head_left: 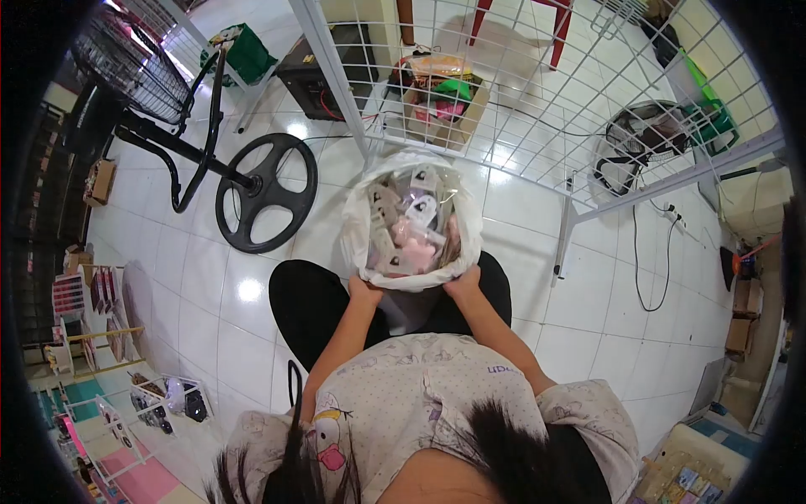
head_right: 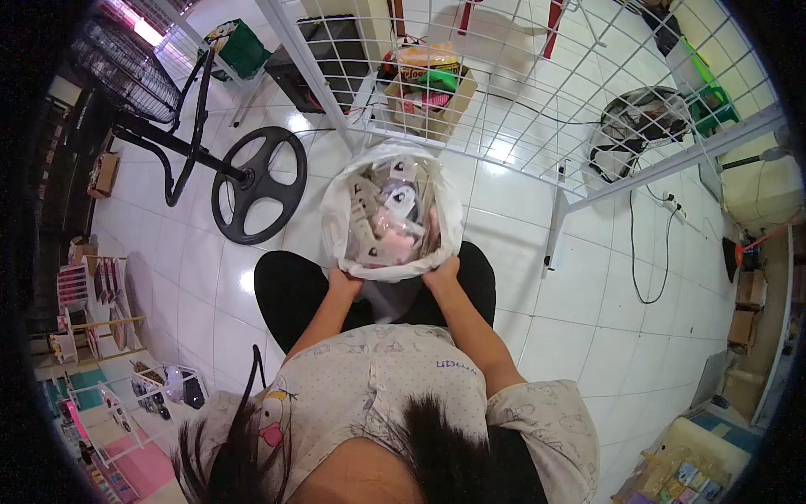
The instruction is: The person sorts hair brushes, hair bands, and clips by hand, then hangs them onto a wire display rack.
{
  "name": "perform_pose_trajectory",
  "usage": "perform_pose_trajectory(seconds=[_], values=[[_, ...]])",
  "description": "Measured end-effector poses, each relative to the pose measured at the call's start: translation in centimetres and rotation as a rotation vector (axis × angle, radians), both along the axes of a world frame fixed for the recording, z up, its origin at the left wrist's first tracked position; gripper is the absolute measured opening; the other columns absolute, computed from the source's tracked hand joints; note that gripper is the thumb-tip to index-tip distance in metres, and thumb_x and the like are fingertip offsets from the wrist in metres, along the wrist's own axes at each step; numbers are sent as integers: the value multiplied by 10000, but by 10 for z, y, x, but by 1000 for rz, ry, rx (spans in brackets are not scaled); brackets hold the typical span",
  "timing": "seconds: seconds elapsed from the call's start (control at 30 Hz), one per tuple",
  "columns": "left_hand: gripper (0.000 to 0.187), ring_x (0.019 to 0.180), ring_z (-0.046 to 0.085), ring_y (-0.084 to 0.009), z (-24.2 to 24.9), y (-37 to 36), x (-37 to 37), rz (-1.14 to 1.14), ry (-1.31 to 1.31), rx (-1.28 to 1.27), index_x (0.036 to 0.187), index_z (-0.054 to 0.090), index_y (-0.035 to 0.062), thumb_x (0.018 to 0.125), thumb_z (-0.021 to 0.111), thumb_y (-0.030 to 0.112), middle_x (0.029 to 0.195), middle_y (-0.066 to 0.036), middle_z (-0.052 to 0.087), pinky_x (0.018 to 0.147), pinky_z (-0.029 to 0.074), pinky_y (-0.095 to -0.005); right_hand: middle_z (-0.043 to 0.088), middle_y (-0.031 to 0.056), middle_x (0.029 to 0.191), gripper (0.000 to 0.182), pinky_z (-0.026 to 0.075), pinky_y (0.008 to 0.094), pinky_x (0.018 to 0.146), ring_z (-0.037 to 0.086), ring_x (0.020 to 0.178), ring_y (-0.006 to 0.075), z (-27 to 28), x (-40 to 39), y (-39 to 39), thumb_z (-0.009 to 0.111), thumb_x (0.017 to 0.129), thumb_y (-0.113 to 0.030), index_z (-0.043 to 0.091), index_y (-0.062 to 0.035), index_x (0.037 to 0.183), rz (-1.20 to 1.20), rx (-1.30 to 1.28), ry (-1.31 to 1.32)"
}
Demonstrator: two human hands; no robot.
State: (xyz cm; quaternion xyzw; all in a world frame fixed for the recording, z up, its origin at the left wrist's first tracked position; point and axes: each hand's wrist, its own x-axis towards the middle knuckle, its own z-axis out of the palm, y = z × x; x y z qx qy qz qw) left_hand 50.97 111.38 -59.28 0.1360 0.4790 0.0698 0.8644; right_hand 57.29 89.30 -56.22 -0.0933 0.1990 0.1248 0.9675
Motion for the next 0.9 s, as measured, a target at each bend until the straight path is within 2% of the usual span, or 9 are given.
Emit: perform_pose_trajectory(seconds=[0.07,0.13,0.27,0.4,0.5,0.57,0.63,0.73,0.9], values=[[402,1044,558,-344,25,-1,16,-113,-52,-12,1166,536,36,865,358,235,1106,-161,579,911,436,-556,547,87,1211,374,446,438,942,550,1076,253,0,0,0,330,948,-209,485,-97,1269,119,-926,-270],[426,1035,556,-350,8,7,19,-166,-106,-7,1147,551,45,862,350,288,1111,-161,573,926,427,-551,586,84,1112,349,475,439,894,588,983,259,-14,14,4,357,937,-230,524,-91,1210,126,-129,137],[420,993,550,-358,-67,21,12,-187,34,250,1190,482,18,809,482,193,1101,-170,544,900,437,-517,601,94,930,269,501,439,756,599,842,298,-87,17,4,455,876,-218,551,-90,1092,193,-292,215],[501,1030,516,-340,3,-9,7,-229,331,1131,1211,406,-10,737,564,40,1147,-191,482,913,416,-447,518,186,1139,411,447,403,865,542,995,336,-23,3,10,607,776,-147,513,-3,1150,-150,-1757,234],[537,1099,469,-357,55,-9,2,-339,180,1824,1213,406,-10,705,579,-13,1161,-209,467,961,369,-425,487,210,1136,439,400,415,923,498,1039,366,40,2,7,611,736,-38,498,9,1157,-288,-2126,-446],[536,1140,433,-370,64,-4,5,-533,-43,1979,1206,432,5,697,598,2,1171,-204,464,990,333,-433,503,192,1041,339,407,413,902,502,1001,370,50,13,10,594,739,-9,521,5,1070,-188,-1973,-859],[543,1178,393,-381,61,5,8,-825,-314,1880,1204,463,30,689,634,46,1190,-190,457,1013,295,-464,508,182,1021,278,422,405,883,515,990,355,44,20,18,588,746,-3,530,4,1017,23,-1973,-873],[539,1249,348,-360,81,-6,5,-1251,-165,1939,1214,500,61,703,656,129,1272,-153,440,1029,226,-568,524,177,956,221,467,377,799,560,901,327,37,22,29,587,751,-13,528,1,964,178,-1931,-842],[682,1372,162,-379,95,-5,-4,-1385,367,2211,1339,433,93,718,655,271,1404,-141,350,1029,111,-676,581,169,916,195,501,307,733,618,790,286,26,26,63,582,757,6,572,7,952,392,-1632,-845]])
